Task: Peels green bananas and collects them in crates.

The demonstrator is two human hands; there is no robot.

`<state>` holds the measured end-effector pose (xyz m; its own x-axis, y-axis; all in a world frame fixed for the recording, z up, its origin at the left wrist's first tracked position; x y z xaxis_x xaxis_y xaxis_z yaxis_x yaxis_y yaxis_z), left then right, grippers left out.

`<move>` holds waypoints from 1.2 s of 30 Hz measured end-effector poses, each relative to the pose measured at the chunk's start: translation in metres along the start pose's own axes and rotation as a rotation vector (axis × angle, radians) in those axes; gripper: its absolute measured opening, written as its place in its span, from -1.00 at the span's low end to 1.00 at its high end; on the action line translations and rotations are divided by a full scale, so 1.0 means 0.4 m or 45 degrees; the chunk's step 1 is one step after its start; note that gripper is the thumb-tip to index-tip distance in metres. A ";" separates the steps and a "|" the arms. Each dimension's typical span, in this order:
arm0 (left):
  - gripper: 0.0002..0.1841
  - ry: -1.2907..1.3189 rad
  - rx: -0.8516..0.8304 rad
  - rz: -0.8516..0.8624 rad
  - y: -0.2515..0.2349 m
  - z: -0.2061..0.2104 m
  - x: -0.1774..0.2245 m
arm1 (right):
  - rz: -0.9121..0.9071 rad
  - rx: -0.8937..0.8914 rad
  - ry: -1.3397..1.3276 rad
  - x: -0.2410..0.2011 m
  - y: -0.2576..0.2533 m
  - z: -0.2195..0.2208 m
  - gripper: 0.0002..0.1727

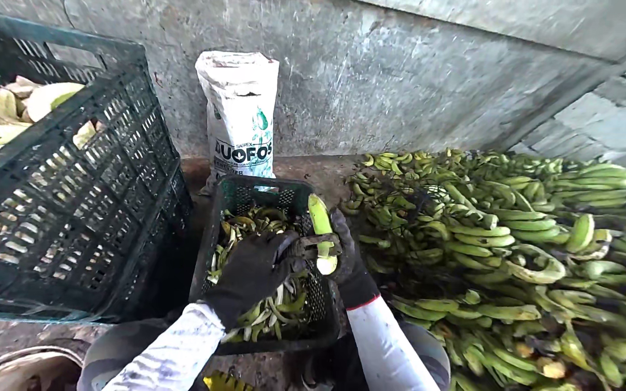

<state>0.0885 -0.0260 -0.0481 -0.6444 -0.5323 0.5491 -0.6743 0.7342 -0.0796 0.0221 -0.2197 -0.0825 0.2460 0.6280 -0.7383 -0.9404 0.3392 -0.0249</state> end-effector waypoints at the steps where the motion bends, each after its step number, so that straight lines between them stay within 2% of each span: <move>1: -0.41 -0.056 0.124 0.001 -0.009 0.009 -0.016 | 0.024 -0.042 -0.042 0.018 0.003 0.001 -0.48; 4: -0.43 -0.092 0.456 -0.118 -0.056 0.021 -0.089 | 0.065 -0.134 -0.090 0.062 0.034 0.008 -0.49; 7: -0.44 0.209 0.490 -0.331 -0.076 -0.043 -0.131 | 0.029 -0.139 -0.049 0.065 0.059 -0.003 -0.50; 10: -0.45 0.333 0.275 -0.271 -0.040 -0.047 -0.090 | -0.113 -0.068 -0.018 0.030 0.029 -0.030 -0.52; 13: -0.40 0.429 0.012 -0.113 0.011 -0.003 -0.011 | -0.400 0.190 0.381 -0.019 -0.013 -0.023 -0.59; 16: -0.32 0.408 -0.020 -0.018 0.037 0.020 0.025 | -0.560 0.332 0.637 -0.028 -0.030 -0.014 -0.44; 18: -0.33 0.333 0.014 -0.006 0.024 0.021 0.015 | -0.499 0.270 0.566 -0.012 -0.025 -0.007 -0.50; 20: -0.37 0.200 0.123 -0.041 -0.006 0.019 -0.014 | -0.348 0.063 0.316 0.027 -0.006 -0.008 -0.71; 21: -0.42 0.135 0.236 -0.047 -0.026 0.021 -0.039 | -0.241 -0.080 0.155 0.048 0.002 -0.004 -0.74; 23: -0.47 0.075 0.401 -0.131 -0.061 0.015 -0.094 | -0.044 -0.296 0.053 0.080 0.023 0.001 -0.68; 24: -0.47 0.085 0.423 -0.223 -0.073 0.003 -0.117 | -0.003 -0.334 0.066 0.087 0.033 0.005 -0.63; 26: -0.41 0.175 0.446 -0.327 -0.077 -0.026 -0.134 | -0.048 -0.244 0.073 0.088 0.041 0.013 -0.53; 27: -0.38 0.214 0.432 -0.324 -0.067 -0.032 -0.124 | -0.152 -0.169 0.113 0.084 0.035 0.006 -0.51; 30: -0.35 0.299 0.269 -0.207 -0.018 0.005 -0.068 | -0.554 0.164 0.367 0.057 -0.015 -0.001 -0.51; 32: -0.27 0.286 0.250 -0.100 0.016 0.042 -0.020 | -0.715 0.445 0.459 0.023 -0.051 0.018 -0.50; 34: -0.26 0.277 0.277 -0.047 0.038 0.063 0.011 | -0.796 0.646 0.511 -0.006 -0.062 0.043 -0.38; 36: -0.25 0.244 0.335 -0.026 0.035 0.068 0.016 | -0.783 0.670 0.563 -0.021 -0.061 0.063 -0.36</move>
<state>0.0652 -0.0307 -0.0681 -0.5670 -0.4380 0.6976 -0.7724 0.5770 -0.2656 0.0490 -0.2156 -0.0588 0.4532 -0.0564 -0.8896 -0.4191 0.8673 -0.2685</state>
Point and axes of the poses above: each hand's wrist, its own y-axis away from the middle knuckle, its own z-axis out of the palm, x = y × z, the point moved 1 cm from there along -y, towards the middle knuckle, and after that the axes turned 5 degrees about -z, right-handed, at the moved point
